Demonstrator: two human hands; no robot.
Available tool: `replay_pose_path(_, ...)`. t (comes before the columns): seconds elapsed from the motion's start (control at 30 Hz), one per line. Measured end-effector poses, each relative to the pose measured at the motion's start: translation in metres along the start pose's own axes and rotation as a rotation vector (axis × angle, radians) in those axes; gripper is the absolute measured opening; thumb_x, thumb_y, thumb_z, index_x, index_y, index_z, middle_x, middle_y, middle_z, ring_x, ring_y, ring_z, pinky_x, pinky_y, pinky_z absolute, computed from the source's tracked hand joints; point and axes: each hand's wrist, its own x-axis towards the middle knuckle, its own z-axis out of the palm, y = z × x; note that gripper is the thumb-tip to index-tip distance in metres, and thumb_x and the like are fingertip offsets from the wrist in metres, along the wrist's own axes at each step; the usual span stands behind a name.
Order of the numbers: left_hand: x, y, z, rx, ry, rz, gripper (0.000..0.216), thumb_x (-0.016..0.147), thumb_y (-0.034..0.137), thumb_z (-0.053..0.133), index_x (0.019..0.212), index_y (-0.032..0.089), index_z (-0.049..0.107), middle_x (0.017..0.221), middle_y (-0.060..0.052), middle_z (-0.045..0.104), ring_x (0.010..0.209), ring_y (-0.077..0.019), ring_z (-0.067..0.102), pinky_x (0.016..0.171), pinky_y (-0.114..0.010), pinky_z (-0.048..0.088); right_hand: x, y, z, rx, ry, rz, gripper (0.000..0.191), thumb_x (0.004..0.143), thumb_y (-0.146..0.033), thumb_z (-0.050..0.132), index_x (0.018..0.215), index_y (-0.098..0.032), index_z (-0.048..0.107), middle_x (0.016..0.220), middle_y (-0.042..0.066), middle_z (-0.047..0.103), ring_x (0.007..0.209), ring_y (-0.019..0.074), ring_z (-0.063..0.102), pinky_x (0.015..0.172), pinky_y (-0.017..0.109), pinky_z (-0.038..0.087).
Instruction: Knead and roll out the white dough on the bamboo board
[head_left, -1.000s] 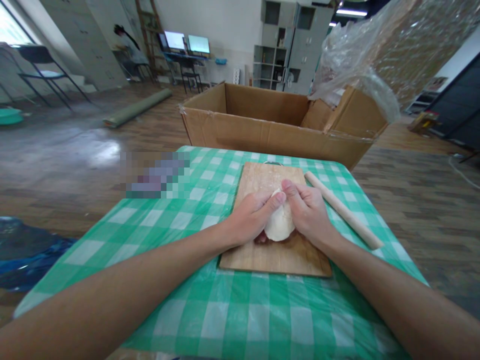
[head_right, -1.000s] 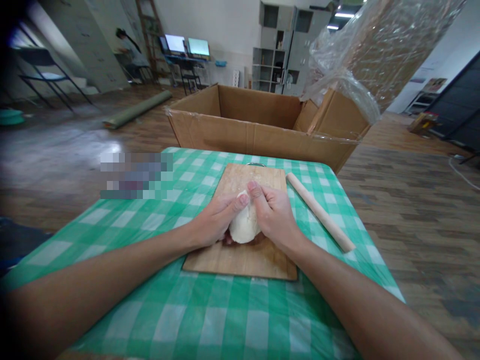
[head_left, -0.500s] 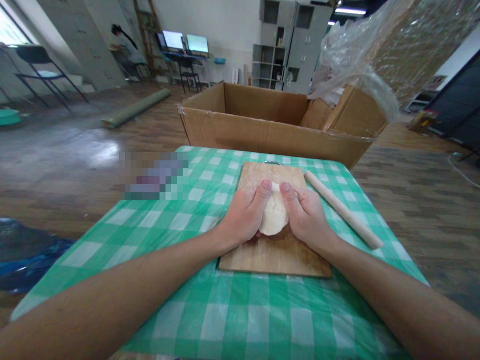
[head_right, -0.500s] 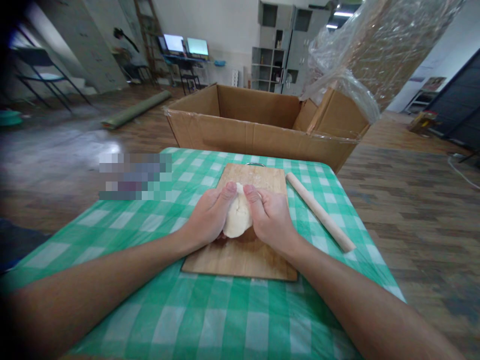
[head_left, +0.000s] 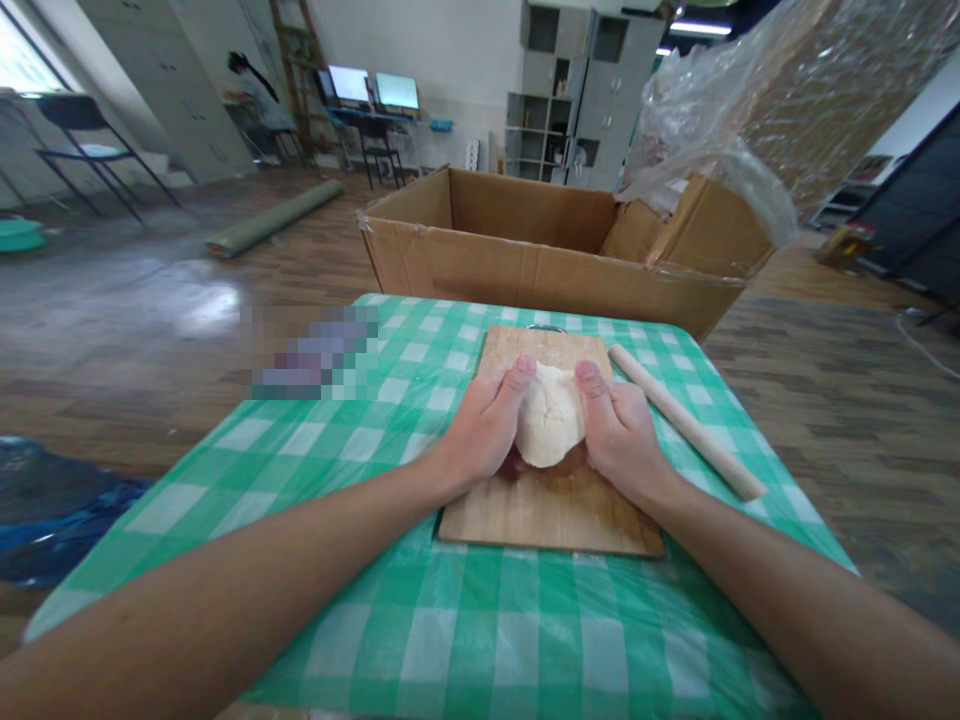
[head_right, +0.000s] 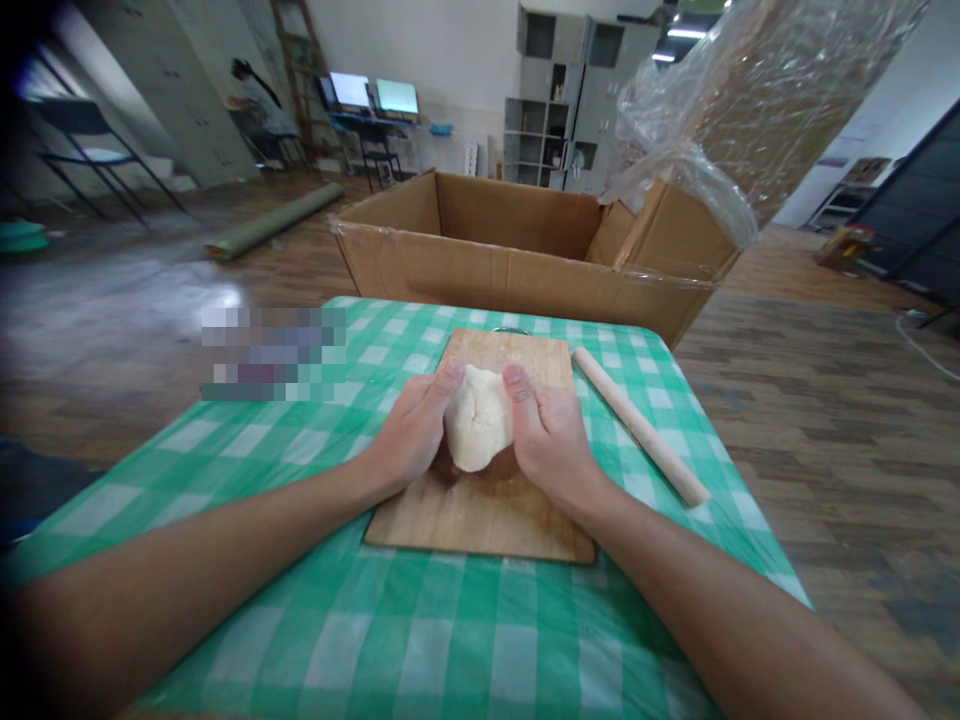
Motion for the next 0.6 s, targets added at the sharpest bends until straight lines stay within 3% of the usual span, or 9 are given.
replay_pose_path(0.17, 0.0009, 0.0023, -0.0024, 0.043, -0.079, 0.036, 0.056, 0.1, 0.067, 0.043, 0.08, 0.018, 0.06, 0.051, 0.002, 0.06, 0.036, -0.0105, 0.053, 0.032, -0.018, 0.036, -0.0046, 0.0007, 0.0003, 0.128, -0.056, 0.178, 0.065, 0.096, -0.077, 0.043, 0.062, -0.024, 0.056, 0.043, -0.001, 0.047, 0.041, 0.0142, 0.049, 0.035, 0.024, 0.04)
replay_pose_path(0.3, 0.0028, 0.0042, -0.0026, 0.214, -0.022, 0.216, 0.054, 0.105, 0.056, 0.04, 0.077, 0.016, 0.063, 0.065, -0.002, 0.067, 0.056, -0.0119, 0.062, 0.047, -0.019, 0.044, -0.0062, 0.0002, -0.0006, 0.187, -0.237, 0.237, 0.059, 0.094, -0.074, 0.052, 0.068, -0.022, 0.058, 0.048, -0.003, 0.054, 0.035, 0.0107, 0.048, 0.03, 0.021, 0.035)
replay_pose_path(0.4, 0.0031, 0.0047, -0.0014, 0.302, 0.025, 0.266, 0.049, 0.105, 0.05, 0.042, 0.077, 0.016, 0.063, 0.071, -0.003, 0.069, 0.063, -0.0128, 0.063, 0.052, -0.019, 0.044, -0.0062, -0.0009, 0.0001, 0.215, -0.323, 0.211, 0.048, 0.095, -0.065, 0.06, 0.077, -0.021, 0.06, 0.054, -0.004, 0.06, 0.036, 0.0091, 0.049, 0.03, 0.019, 0.034)
replay_pose_path(0.5, 0.0023, 0.0032, -0.0011, 0.203, -0.004, 0.19, 0.049, 0.104, 0.053, 0.042, 0.082, 0.016, 0.064, 0.066, -0.001, 0.066, 0.053, -0.011, 0.059, 0.045, -0.019, 0.042, -0.0061, -0.0028, 0.002, 0.243, -0.299, 0.153, 0.043, 0.098, -0.059, 0.059, 0.079, -0.021, 0.06, 0.055, -0.005, 0.058, 0.038, 0.008, 0.047, 0.033, 0.018, 0.035)
replay_pose_path(0.6, 0.0021, 0.0001, -0.0032, 0.03, -0.102, 0.044, 0.056, 0.103, 0.064, 0.038, 0.094, 0.015, 0.066, 0.058, 0.001, 0.063, 0.039, -0.0107, 0.054, 0.035, -0.019, 0.038, -0.0058, -0.0053, 0.0029, 0.275, -0.263, 0.103, 0.041, 0.097, -0.059, 0.061, 0.081, -0.021, 0.063, 0.068, -0.001, 0.066, 0.051, 0.0111, 0.058, 0.046, 0.021, 0.048)
